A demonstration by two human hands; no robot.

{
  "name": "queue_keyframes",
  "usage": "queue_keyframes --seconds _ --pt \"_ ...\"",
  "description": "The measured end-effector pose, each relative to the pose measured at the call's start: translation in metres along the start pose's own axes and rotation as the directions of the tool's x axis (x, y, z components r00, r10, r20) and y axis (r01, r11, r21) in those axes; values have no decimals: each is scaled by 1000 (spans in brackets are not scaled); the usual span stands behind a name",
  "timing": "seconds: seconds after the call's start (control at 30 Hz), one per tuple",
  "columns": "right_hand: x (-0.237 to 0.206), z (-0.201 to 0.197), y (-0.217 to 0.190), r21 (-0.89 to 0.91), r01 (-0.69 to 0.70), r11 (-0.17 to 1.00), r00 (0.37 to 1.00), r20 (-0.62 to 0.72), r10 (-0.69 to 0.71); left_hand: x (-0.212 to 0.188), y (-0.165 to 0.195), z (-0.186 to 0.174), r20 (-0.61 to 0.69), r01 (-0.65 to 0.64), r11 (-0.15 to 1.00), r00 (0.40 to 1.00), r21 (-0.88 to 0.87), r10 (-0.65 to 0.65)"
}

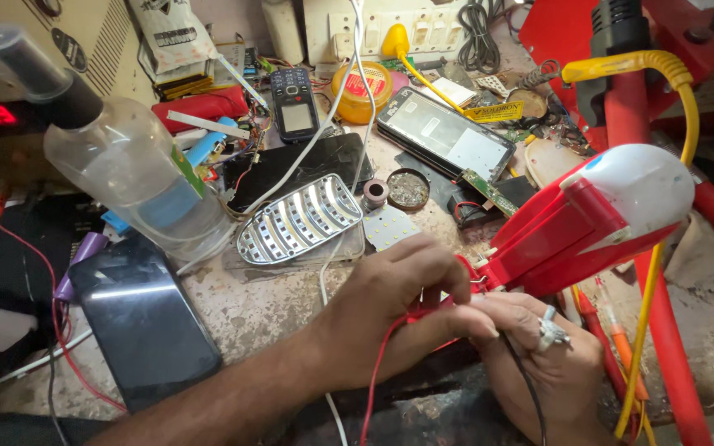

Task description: The person disassembles a small LED light fixture on a cluttered workbench. They use a screwdriver to remove screws, separate the clear cover from the red housing, and detach the LED panel. The person then connects red and black wires to the LED panel terminals and places the panel back into the housing.

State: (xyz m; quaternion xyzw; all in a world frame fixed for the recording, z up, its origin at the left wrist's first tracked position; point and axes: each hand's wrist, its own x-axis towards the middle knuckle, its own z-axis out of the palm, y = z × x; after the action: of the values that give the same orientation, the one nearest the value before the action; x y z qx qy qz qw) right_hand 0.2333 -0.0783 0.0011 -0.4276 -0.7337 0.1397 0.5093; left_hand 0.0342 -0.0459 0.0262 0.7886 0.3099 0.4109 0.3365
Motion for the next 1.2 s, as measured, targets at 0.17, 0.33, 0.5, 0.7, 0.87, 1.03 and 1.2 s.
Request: queue_keyframes --seconds 0.17,0.33,0.5,0.7,0.87,1.03,1.2 --pt "-3 -5 1 -109 -11 994 999 -49 6 2 2 -6 -25 -94 991 995 -92 92" --pt "-6 -6 0 -113 4 994 997 -76 -12 0 6 -10 -76 -49 994 996 -100 42" --pt "-10 -8 -2 39 -153 987 967 -199 158 6 -1 -10 -164 123 992 978 -26 -126" --pt "-10 -4 0 152 -241 959 938 -215 270 7 -10 -8 -147 19 999 989 36 -14" --pt "-10 -7 0 67 -225 972 952 -200 234 16 -27 -8 -80 7 994 997 109 2" --pt "-10 -6 -1 59 -121 991 966 -223 131 26 -47 -1 -75 -104 979 990 174 118" --pt "-9 -3 -1 267 -279 922 893 -281 352 24 -58 4 -46 -17 985 999 172 25"
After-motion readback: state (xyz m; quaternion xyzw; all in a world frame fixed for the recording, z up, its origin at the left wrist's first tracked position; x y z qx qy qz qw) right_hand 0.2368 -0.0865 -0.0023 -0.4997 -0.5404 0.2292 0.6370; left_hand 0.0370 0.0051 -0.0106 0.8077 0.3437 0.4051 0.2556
